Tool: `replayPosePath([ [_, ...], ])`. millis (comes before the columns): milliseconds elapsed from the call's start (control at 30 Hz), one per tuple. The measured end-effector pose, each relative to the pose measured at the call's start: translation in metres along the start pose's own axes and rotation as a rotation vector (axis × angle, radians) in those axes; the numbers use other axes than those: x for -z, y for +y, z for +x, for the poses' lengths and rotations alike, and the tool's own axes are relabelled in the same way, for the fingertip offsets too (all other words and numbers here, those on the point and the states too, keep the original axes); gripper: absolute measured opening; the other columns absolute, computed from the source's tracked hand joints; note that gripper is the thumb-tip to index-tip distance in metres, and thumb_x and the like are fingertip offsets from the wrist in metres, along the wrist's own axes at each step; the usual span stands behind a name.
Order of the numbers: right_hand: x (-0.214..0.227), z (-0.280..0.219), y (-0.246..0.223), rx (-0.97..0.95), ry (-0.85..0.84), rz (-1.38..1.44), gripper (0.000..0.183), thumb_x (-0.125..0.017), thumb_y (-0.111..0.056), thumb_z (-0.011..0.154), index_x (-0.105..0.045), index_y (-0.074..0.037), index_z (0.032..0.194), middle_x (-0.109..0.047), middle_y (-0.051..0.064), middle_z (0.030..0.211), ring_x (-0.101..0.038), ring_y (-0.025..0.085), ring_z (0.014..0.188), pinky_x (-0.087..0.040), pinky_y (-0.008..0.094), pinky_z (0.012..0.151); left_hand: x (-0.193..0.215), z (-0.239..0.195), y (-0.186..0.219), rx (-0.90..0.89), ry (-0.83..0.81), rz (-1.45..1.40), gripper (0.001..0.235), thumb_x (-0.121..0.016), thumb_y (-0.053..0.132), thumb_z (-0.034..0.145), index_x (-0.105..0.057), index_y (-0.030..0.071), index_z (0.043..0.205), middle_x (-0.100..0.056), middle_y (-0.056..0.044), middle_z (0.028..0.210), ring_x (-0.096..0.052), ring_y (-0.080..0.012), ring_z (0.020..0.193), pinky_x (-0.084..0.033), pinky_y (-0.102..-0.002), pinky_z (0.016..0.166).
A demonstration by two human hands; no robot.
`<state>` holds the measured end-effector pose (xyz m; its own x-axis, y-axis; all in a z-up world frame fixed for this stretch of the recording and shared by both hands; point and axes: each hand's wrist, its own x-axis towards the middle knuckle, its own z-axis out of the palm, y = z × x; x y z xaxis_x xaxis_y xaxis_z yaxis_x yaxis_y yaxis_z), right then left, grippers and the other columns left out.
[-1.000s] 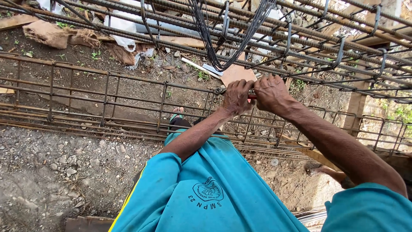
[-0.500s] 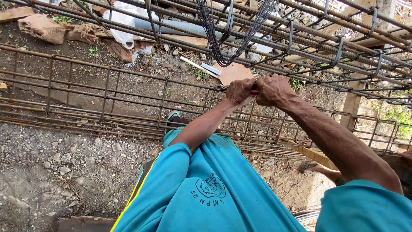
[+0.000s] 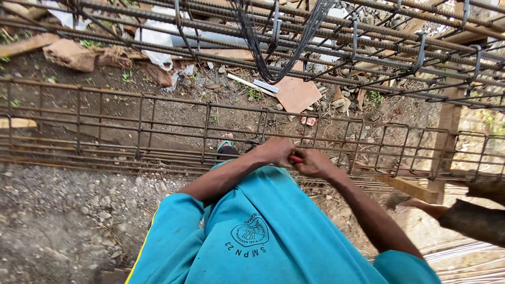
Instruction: The person uses pliers to twist wire ties around the intersections of a steel rebar grid. They repeatedly grab wire ends, wrap them around the bars, and twist them to secure the mesh structure.
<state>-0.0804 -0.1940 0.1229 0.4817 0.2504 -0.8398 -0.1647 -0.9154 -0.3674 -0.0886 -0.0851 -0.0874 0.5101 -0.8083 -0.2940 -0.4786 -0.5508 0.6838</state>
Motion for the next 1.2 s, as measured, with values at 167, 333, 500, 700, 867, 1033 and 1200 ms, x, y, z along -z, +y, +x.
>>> replayPosePath([
  [167, -0.093, 0.061, 0.045, 0.203, 0.170, 0.309, 0.030, -0.058, -0.029, 0.092, -0.068, -0.003, 0.103, -0.067, 0.028, 0.088, -0.065, 0.049, 0.093, -0.051, 0.056, 0.081, 0.087, -0.072, 0.015, 0.050, -0.054, 0.063, 0.044, -0.072, 0.041, 0.075, -0.068, 0.015, 0.111, -0.069, -0.015, 0.104, -0.068, -0.0389, 0.103, -0.053, -0.054, 0.089],
  [333, -0.104, 0.045, 0.021, 0.329, 0.371, 0.719, 0.021, -0.062, -0.025, 0.098, -0.071, -0.006, 0.096, -0.067, 0.017, 0.071, -0.067, 0.029, 0.075, -0.052, 0.040, 0.067, 0.205, -0.124, 0.035, 0.048, 0.255, -0.180, 0.048, -0.082, 0.020, 0.077, -0.065, 0.014, 0.121, -0.065, -0.011, 0.109, -0.062, -0.0321, 0.112, -0.050, -0.046, 0.102],
  [500, -0.091, 0.009, -0.001, 0.284, 0.684, 0.711, 0.022, -0.060, -0.025, 0.100, -0.074, -0.008, 0.104, -0.068, 0.010, 0.061, -0.067, 0.022, 0.062, -0.055, 0.033, 0.066, 0.219, -0.116, -0.019, 0.194, 1.193, -0.891, 0.014, -0.054, 0.013, 0.103, -0.056, 0.002, 0.110, -0.056, -0.012, 0.096, -0.055, -0.0281, 0.095, -0.052, -0.039, 0.088],
  [700, -0.061, 0.019, -0.032, 0.494, 1.130, 0.670, 0.017, -0.067, -0.014, 0.099, -0.062, -0.003, 0.111, -0.064, 0.017, 0.070, -0.063, 0.023, 0.059, -0.052, 0.035, 0.057, 0.208, -0.086, -0.060, 0.004, 0.857, -1.816, 0.041, -0.056, 0.034, 0.103, -0.055, 0.006, 0.134, -0.067, -0.016, 0.118, -0.061, -0.0288, 0.114, -0.050, -0.048, 0.100],
  [867, 0.010, 0.027, -0.065, 0.587, 0.949, 0.748, 0.014, -0.055, -0.017, 0.105, -0.059, -0.005, 0.099, -0.059, 0.009, 0.060, -0.057, 0.019, 0.050, -0.049, 0.031, 0.051, 0.210, -0.074, -0.040, -0.112, 0.838, -1.823, 0.034, -0.054, 0.027, 0.104, -0.057, 0.010, 0.133, -0.070, -0.016, 0.115, -0.061, -0.0277, 0.114, -0.046, -0.050, 0.101],
  [1033, 0.062, 0.032, -0.093, 0.549, 0.944, 0.399, 0.015, -0.063, -0.013, 0.102, -0.064, 0.001, 0.106, -0.064, 0.024, 0.073, -0.061, 0.028, 0.063, -0.049, 0.040, 0.057, 0.202, -0.061, -0.039, -0.122, 0.928, -1.784, 0.027, -0.065, 0.020, 0.098, -0.064, 0.012, 0.124, -0.073, -0.011, 0.105, -0.066, -0.0237, 0.103, -0.053, -0.046, 0.092],
  [1200, 0.081, 0.038, -0.118, 0.444, 0.899, 0.108, 0.028, -0.071, -0.016, 0.095, -0.067, -0.006, 0.120, -0.072, 0.018, 0.087, -0.072, 0.034, 0.076, -0.059, 0.045, 0.070, 0.194, -0.048, -0.045, -0.083, 0.992, -1.818, 0.031, -0.078, 0.016, 0.089, -0.067, 0.016, 0.118, -0.073, -0.007, 0.103, -0.067, -0.0203, 0.090, -0.053, -0.047, 0.086],
])
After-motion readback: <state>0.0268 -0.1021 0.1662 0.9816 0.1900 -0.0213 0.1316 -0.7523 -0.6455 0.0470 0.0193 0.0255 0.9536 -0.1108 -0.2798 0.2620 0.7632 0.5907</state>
